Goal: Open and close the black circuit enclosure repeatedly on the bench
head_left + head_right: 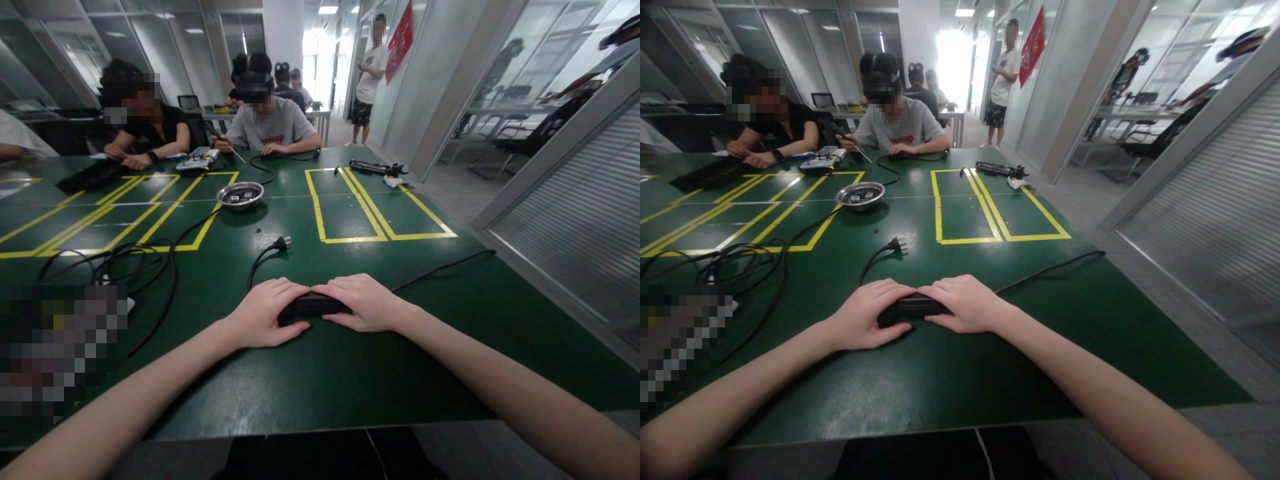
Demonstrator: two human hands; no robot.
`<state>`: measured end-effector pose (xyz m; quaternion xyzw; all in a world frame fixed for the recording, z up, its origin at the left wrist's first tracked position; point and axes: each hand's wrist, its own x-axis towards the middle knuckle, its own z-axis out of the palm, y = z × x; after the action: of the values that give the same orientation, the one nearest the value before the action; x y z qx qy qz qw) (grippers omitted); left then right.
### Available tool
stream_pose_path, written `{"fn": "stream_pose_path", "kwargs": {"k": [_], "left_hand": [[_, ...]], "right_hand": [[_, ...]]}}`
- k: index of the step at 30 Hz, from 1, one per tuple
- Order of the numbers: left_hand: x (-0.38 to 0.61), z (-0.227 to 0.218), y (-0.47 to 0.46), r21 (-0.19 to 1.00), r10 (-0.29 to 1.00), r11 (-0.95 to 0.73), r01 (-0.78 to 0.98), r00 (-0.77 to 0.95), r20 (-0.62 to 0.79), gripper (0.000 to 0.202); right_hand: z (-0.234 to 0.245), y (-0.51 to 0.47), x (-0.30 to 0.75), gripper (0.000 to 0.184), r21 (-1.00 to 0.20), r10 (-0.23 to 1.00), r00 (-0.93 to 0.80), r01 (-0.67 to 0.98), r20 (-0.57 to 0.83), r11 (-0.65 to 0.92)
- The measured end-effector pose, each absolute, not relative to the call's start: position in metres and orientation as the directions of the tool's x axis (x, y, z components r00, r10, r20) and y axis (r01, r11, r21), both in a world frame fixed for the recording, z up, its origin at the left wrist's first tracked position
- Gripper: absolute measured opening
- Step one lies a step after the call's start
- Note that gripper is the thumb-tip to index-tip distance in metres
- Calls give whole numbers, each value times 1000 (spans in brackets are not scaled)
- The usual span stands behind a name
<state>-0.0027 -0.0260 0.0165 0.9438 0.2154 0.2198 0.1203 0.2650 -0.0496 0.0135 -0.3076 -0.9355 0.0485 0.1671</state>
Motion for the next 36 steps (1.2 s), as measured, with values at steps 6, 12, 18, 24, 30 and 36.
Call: {"fn": "stream_pose_path", "kwargs": {"k": [6,12,18,24,30,36], "left_hand": [[2,14,-30,116,398,-916,384,837,377,37],[4,16,-32,98,424,-903,418,834,352,39],[5,14,-30,86,396,-915,394,836,379,34],[5,22,-34,426,581,-793,436,751,312,45],[6,29,-38,699,697,-546,462,713,73,33],[3,19,-33,463,656,-736,493,689,310,29]], "right_hand": [[19,-53,262,40,-133,591,-751,580,296,804],[14,-54,258,34,-17,524,-779,553,345,833],[15,-53,261,35,-34,549,-744,582,381,813],[10,-52,268,37,107,429,-803,510,414,853],[12,-52,265,42,58,493,-781,553,382,831],[19,-52,261,69,-321,619,-752,542,228,777]]}}
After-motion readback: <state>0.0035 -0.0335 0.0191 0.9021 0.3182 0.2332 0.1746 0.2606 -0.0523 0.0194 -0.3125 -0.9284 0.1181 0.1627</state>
